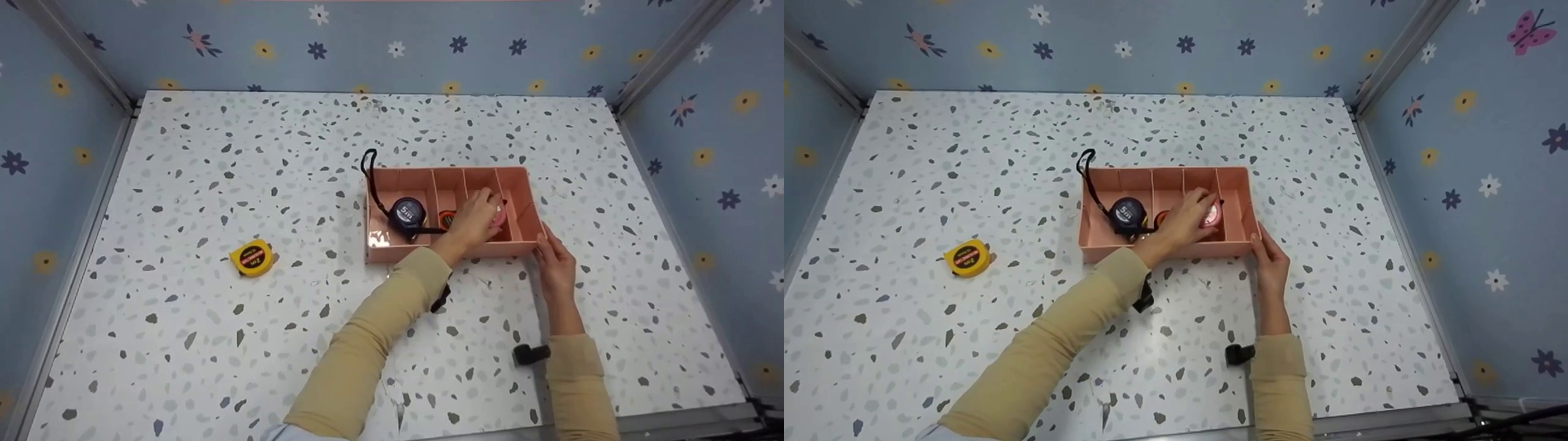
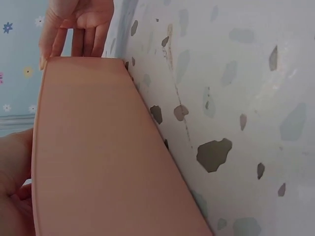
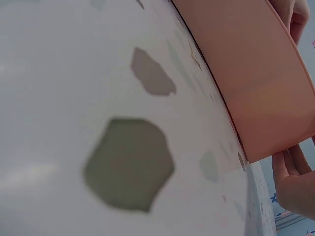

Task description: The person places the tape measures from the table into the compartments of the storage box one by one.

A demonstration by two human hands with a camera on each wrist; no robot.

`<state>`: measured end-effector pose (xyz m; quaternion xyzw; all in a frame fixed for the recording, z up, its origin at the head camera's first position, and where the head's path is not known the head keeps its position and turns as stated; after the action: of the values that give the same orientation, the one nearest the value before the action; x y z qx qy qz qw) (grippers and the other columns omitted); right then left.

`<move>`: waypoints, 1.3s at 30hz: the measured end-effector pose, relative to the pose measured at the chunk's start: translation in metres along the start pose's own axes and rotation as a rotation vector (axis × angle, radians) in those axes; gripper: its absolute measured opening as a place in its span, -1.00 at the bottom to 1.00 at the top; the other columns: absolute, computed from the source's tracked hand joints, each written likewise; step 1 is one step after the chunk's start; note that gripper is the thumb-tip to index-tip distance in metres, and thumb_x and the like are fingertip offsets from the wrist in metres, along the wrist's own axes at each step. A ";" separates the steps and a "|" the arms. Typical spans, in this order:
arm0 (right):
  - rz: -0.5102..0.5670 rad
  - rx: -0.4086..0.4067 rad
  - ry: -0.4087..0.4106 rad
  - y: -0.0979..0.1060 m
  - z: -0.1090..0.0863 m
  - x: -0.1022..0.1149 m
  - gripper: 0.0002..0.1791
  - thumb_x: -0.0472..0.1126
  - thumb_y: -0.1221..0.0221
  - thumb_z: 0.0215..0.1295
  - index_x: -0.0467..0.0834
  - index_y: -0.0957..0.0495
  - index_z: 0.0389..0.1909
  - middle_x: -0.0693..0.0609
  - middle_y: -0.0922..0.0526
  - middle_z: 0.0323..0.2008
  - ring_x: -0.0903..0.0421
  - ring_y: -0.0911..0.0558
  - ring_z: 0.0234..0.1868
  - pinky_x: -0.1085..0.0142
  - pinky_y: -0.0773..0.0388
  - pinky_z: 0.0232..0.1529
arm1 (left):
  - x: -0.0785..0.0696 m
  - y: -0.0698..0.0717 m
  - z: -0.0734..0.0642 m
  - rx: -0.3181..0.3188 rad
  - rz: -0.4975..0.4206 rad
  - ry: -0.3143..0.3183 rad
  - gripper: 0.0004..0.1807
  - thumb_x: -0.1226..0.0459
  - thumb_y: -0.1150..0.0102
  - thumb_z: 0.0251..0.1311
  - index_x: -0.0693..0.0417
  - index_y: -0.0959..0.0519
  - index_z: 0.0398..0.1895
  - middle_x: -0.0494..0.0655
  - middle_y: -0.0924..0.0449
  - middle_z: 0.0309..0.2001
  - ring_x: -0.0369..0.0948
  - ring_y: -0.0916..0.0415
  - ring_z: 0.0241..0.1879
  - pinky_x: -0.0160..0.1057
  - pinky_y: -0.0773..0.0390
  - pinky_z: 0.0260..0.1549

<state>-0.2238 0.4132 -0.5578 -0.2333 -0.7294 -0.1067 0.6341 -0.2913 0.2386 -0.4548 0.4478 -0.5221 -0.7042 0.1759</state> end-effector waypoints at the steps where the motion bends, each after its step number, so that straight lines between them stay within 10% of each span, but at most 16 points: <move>1: -0.003 -0.003 0.004 0.001 0.001 -0.001 -0.45 -0.01 -0.25 0.00 -0.02 -0.46 0.08 0.07 -0.38 0.15 0.15 -0.36 0.14 0.39 -0.34 0.03 | 0.000 -0.001 0.000 0.002 0.006 0.002 -0.32 0.11 -0.18 0.05 0.15 -0.23 0.24 -0.02 -0.23 0.10 -0.19 -0.19 0.07 -0.31 -0.28 0.04; 39: 0.044 0.007 -0.003 -0.014 -0.017 0.021 -0.49 -0.16 -0.21 0.09 -0.15 -0.41 0.11 -0.02 -0.37 0.16 0.10 -0.36 0.14 0.35 -0.34 0.04 | 0.001 -0.020 0.012 0.143 0.214 0.050 -0.85 0.24 -0.15 0.06 -0.02 -0.60 -0.28 -0.14 -0.51 -0.21 -0.21 -0.38 -0.10 -0.25 -0.20 0.04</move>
<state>-0.2170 0.3979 -0.5330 -0.2474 -0.7254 -0.0898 0.6360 -0.2969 0.2526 -0.4725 0.4185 -0.6112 -0.6309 0.2308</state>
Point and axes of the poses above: each hand's wrist, its own z-axis towards the middle knuckle, its own y-axis out of the back of the hand, x = y × z, the point moved 10 cm from there along z, towards the middle knuckle
